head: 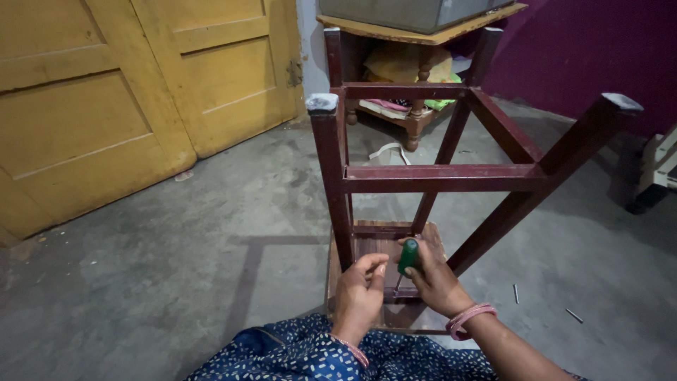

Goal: The person aligns a square wooden seat with a maroon stool frame, then uses a green-handled screwdriver to fasten the seat to the frame with screws. The person remains seated on the floor throughout the process.

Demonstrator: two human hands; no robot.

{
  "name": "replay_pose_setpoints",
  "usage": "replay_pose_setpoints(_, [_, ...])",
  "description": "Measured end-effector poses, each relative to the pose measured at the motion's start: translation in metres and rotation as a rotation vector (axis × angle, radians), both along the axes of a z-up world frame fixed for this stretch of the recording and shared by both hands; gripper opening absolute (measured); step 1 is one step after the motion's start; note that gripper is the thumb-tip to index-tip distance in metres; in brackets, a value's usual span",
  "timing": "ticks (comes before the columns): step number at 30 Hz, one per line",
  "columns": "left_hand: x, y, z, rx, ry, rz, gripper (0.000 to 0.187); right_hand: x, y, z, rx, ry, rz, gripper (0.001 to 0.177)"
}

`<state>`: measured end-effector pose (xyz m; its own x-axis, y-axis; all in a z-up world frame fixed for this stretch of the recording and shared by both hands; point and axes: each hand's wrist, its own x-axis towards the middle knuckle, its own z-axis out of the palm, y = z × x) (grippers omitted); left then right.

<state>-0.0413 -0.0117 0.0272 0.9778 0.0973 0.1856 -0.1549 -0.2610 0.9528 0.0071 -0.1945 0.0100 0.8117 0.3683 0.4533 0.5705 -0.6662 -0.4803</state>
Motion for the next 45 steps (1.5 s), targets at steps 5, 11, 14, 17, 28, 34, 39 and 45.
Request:
replay_pose_setpoints(5, [0.000,-0.001,0.000,-0.023,-0.007,-0.004,0.024,-0.005,0.001,0.009,0.138,0.258,-0.017,0.055])
replay_pose_setpoints(11, [0.001,-0.001,-0.003,-0.022,0.000,-0.002,0.025,-0.006,0.002,0.013,0.143,0.259,-0.010,0.055])
replay_pose_setpoints(14, [0.001,-0.001,-0.004,-0.012,-0.021,-0.001,0.024,-0.006,0.002,0.012,0.089,0.095,0.003,0.057])
replay_pose_setpoints(17, [0.001,-0.001,-0.004,-0.029,-0.027,-0.008,0.024,-0.006,0.001,0.009,0.037,-0.078,0.007,0.059])
replay_pose_setpoints(28, [0.001,0.000,-0.004,-0.052,-0.018,-0.017,0.024,0.001,-0.004,0.000,0.101,-0.032,0.041,0.062])
replay_pose_setpoints(34, [0.001,0.000,-0.005,-0.058,-0.027,-0.015,0.023,0.001,-0.003,0.001,0.074,0.028,0.020,0.063])
replay_pose_setpoints(39, [0.000,0.001,-0.004,-0.039,0.005,-0.023,0.024,-0.002,-0.003,0.004,0.101,0.135,0.003,0.059])
replay_pose_setpoints(45, [-0.002,0.001,-0.001,-0.033,-0.025,-0.024,0.024,-0.006,-0.002,0.009,0.096,0.098,0.027,0.059])
